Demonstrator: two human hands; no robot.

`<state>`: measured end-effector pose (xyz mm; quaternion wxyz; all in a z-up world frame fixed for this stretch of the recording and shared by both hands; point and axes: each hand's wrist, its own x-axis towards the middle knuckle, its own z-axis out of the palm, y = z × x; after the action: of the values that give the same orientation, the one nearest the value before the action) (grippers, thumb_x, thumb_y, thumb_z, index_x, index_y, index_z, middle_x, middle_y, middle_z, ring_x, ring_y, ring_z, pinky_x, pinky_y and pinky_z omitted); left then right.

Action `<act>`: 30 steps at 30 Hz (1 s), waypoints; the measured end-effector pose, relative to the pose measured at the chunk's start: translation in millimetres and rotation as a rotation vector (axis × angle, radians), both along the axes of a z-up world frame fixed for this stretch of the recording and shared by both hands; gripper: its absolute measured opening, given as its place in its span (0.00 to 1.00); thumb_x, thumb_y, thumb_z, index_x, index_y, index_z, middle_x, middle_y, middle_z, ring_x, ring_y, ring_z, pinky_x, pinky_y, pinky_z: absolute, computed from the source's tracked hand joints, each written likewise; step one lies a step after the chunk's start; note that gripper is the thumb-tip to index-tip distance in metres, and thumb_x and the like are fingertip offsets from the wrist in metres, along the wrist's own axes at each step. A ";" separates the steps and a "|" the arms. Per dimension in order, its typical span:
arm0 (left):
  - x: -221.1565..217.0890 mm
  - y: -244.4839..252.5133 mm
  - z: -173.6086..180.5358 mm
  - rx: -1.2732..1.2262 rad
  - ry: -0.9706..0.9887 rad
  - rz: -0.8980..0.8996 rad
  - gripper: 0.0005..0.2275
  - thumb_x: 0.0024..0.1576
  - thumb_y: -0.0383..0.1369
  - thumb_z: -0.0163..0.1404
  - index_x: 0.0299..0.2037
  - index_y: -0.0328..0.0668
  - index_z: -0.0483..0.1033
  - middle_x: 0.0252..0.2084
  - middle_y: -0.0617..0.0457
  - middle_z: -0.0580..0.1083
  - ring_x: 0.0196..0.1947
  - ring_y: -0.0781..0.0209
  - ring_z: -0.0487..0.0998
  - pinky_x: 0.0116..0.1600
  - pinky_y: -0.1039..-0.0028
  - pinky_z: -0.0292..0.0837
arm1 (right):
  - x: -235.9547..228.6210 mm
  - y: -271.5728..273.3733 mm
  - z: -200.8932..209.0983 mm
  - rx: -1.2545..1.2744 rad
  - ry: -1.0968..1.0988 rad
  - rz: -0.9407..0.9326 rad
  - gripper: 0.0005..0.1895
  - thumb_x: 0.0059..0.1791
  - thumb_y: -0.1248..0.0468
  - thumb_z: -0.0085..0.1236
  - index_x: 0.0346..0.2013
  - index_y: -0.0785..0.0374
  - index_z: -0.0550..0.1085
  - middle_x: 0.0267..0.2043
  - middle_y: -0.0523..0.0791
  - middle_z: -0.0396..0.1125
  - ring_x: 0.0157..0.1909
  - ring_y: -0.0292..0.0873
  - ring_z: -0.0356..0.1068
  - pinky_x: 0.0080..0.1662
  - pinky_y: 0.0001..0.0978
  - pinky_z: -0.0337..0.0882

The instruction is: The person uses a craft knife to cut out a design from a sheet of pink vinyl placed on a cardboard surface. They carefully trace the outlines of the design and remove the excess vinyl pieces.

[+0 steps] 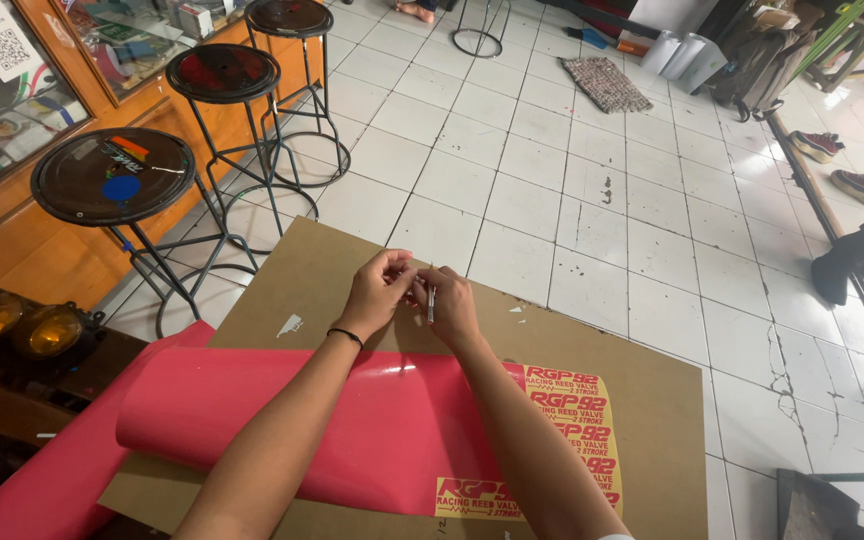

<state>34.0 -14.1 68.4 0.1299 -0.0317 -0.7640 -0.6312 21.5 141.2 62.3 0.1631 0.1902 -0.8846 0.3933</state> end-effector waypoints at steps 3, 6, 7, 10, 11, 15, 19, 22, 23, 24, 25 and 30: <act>-12.3 -0.5 -16.0 -0.008 0.016 0.020 0.11 0.57 0.35 0.61 0.48 0.47 0.80 0.37 0.54 0.81 0.34 0.67 0.78 0.41 0.74 0.76 | -7.8 5.0 -14.5 0.007 0.012 0.004 0.08 0.52 0.55 0.58 0.39 0.51 0.83 0.29 0.47 0.71 0.35 0.55 0.76 0.41 0.42 0.74; -17.0 -4.9 -25.2 -0.042 0.009 0.047 0.10 0.56 0.35 0.61 0.46 0.49 0.80 0.37 0.56 0.81 0.34 0.66 0.78 0.41 0.74 0.76 | -10.8 10.0 -24.4 0.021 -0.001 -0.009 0.10 0.53 0.54 0.57 0.39 0.53 0.83 0.30 0.47 0.71 0.35 0.53 0.76 0.42 0.41 0.74; -16.6 -6.8 -26.8 -0.042 0.006 0.047 0.10 0.56 0.35 0.61 0.46 0.49 0.80 0.37 0.56 0.81 0.34 0.66 0.78 0.41 0.74 0.76 | -9.1 12.4 -26.6 0.022 -0.004 -0.009 0.10 0.53 0.54 0.57 0.39 0.53 0.83 0.30 0.47 0.71 0.35 0.53 0.76 0.42 0.41 0.74; -19.2 -10.1 -28.2 -0.122 0.014 0.069 0.10 0.56 0.34 0.60 0.47 0.47 0.80 0.38 0.53 0.81 0.35 0.60 0.80 0.41 0.71 0.77 | -7.1 19.7 -29.2 0.229 0.056 -0.071 0.09 0.53 0.54 0.56 0.39 0.49 0.83 0.30 0.42 0.69 0.36 0.48 0.76 0.45 0.37 0.71; -19.3 -9.9 -29.0 -0.229 0.054 0.066 0.09 0.56 0.33 0.61 0.46 0.48 0.80 0.38 0.53 0.81 0.35 0.59 0.81 0.40 0.71 0.78 | -5.4 21.7 -30.1 0.308 0.059 -0.074 0.10 0.54 0.52 0.56 0.40 0.48 0.82 0.31 0.42 0.69 0.37 0.49 0.76 0.45 0.39 0.70; -17.8 -3.0 -24.1 -0.546 -0.042 -0.124 0.08 0.60 0.35 0.57 0.48 0.49 0.81 0.45 0.54 0.78 0.48 0.52 0.80 0.53 0.66 0.77 | 1.3 28.4 -11.7 0.513 -0.064 0.012 0.13 0.54 0.52 0.49 0.47 0.44 0.80 0.36 0.42 0.69 0.45 0.48 0.75 0.50 0.40 0.67; -6.1 1.9 -10.7 -0.645 -0.099 -0.172 0.08 0.60 0.36 0.56 0.48 0.54 0.82 0.48 0.55 0.77 0.54 0.52 0.78 0.58 0.64 0.75 | 4.4 33.3 9.1 0.581 -0.141 0.060 0.14 0.54 0.53 0.48 0.50 0.44 0.80 0.38 0.42 0.71 0.47 0.47 0.75 0.53 0.42 0.66; -5.6 7.0 -11.0 -0.687 -0.113 -0.168 0.08 0.60 0.40 0.55 0.46 0.57 0.82 0.47 0.56 0.76 0.55 0.51 0.77 0.58 0.63 0.75 | 0.3 36.4 4.7 0.634 -0.174 0.045 0.09 0.55 0.52 0.51 0.40 0.41 0.80 0.36 0.38 0.71 0.47 0.43 0.74 0.54 0.41 0.64; -8.2 9.6 -15.9 -0.718 -0.105 -0.150 0.07 0.60 0.42 0.55 0.44 0.57 0.83 0.47 0.56 0.76 0.54 0.51 0.77 0.58 0.62 0.75 | 2.9 34.7 7.2 0.718 -0.127 0.008 0.09 0.55 0.53 0.51 0.39 0.42 0.80 0.36 0.39 0.71 0.46 0.43 0.74 0.52 0.40 0.63; -10.5 11.8 -20.9 -0.749 -0.098 -0.131 0.07 0.61 0.43 0.54 0.43 0.58 0.84 0.46 0.56 0.76 0.54 0.51 0.77 0.57 0.62 0.75 | 5.6 32.6 9.3 0.800 -0.079 -0.029 0.08 0.56 0.54 0.52 0.37 0.43 0.80 0.36 0.40 0.71 0.44 0.43 0.74 0.51 0.40 0.63; -10.2 12.4 -21.1 -0.750 -0.098 -0.130 0.07 0.61 0.43 0.54 0.43 0.58 0.84 0.46 0.56 0.76 0.54 0.51 0.77 0.57 0.62 0.75 | 5.4 32.2 10.5 0.800 -0.078 -0.028 0.08 0.56 0.54 0.52 0.37 0.43 0.80 0.36 0.40 0.71 0.44 0.43 0.74 0.51 0.40 0.63; -7.3 14.4 -18.2 -0.855 -0.059 -0.104 0.05 0.58 0.39 0.55 0.41 0.55 0.82 0.45 0.58 0.72 0.55 0.53 0.72 0.57 0.63 0.74 | 4.0 32.4 13.9 0.928 -0.060 -0.045 0.07 0.52 0.58 0.57 0.35 0.46 0.83 0.34 0.41 0.72 0.43 0.43 0.73 0.50 0.40 0.61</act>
<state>26.7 0.3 50.2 0.0511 -0.1029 -0.9576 -0.2642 25.6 173.6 76.3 0.0436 0.2126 -0.9752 -0.0423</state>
